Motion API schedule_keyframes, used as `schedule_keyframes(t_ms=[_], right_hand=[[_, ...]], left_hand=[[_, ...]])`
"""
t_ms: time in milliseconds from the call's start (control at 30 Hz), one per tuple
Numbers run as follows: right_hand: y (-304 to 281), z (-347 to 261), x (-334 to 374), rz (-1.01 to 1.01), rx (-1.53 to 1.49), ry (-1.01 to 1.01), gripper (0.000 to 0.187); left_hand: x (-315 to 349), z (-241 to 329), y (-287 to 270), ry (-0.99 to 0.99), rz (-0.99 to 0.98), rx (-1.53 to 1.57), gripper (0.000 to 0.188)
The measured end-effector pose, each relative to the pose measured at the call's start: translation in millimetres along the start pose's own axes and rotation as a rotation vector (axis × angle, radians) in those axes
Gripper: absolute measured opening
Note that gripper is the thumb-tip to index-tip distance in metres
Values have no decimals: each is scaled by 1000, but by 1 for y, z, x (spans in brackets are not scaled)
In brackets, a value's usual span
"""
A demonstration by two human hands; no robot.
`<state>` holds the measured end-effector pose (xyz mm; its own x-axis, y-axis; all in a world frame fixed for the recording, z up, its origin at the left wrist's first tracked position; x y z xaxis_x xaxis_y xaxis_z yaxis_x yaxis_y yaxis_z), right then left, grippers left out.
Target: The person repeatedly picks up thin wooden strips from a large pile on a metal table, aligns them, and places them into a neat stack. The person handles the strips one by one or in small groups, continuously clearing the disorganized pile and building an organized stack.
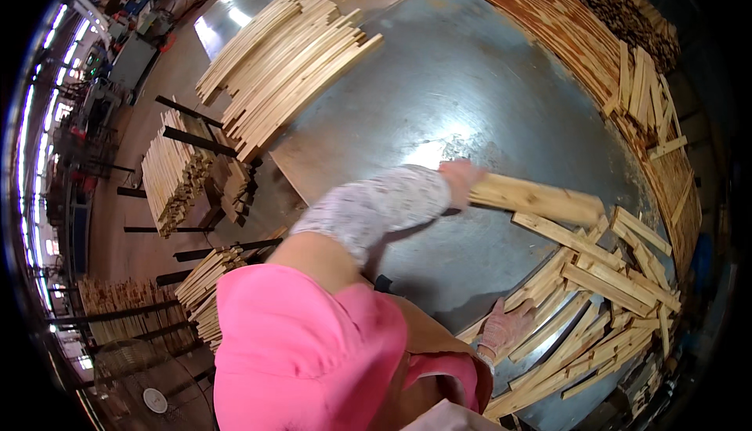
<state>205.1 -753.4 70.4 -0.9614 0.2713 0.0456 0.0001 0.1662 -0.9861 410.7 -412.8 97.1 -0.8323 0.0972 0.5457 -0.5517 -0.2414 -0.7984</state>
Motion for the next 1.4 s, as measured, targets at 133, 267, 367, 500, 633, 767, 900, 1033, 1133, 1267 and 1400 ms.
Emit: schedule_keyframes(t_ms=[133,267,367,500,633,767,900,1033,1133,1267,1400], right_hand=[[36,-102,-13,-163,-643,-194,69],[126,-275,-13,-767,-1671,148,65],[122,-402,0,-960,-1776,69,46],[131,-475,13,-839,-1556,65,34],[118,-503,30,-533,-1117,-134,48],[113,-571,92,-683,-641,-354,64],[151,-682,150,-792,-570,-511,53],[158,-706,149,-942,-592,-614,42],[141,-631,113,-695,-773,-636,35],[101,-418,51,-139,-517,-398,66],[-7,-154,36,70,-194,202,65]], left_hand=[[100,-140,17,-299,-385,722,75],[133,-170,71,-200,-724,1812,48],[141,-242,86,-148,-481,1599,51],[148,-316,81,-107,-282,1891,70],[151,-394,72,-166,136,1240,76],[192,-454,35,-364,292,549,72],[237,-466,1,-128,575,339,68],[245,-449,-15,114,719,439,61],[242,-420,7,107,554,406,57],[208,-368,27,191,522,368,57],[156,-247,14,370,394,293,56]])
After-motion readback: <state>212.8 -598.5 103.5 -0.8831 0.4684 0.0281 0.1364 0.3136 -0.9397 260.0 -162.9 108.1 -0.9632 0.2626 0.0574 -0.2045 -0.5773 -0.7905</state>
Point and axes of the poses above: each hand's wrist, its own x-axis away from the middle knuckle, its own y-axis out of the palm, z = x × y, the point moved 9 cm from there along -x, towards the middle knuckle, and after that the axes turned 7 degrees about -y, right-handed, at the moved point
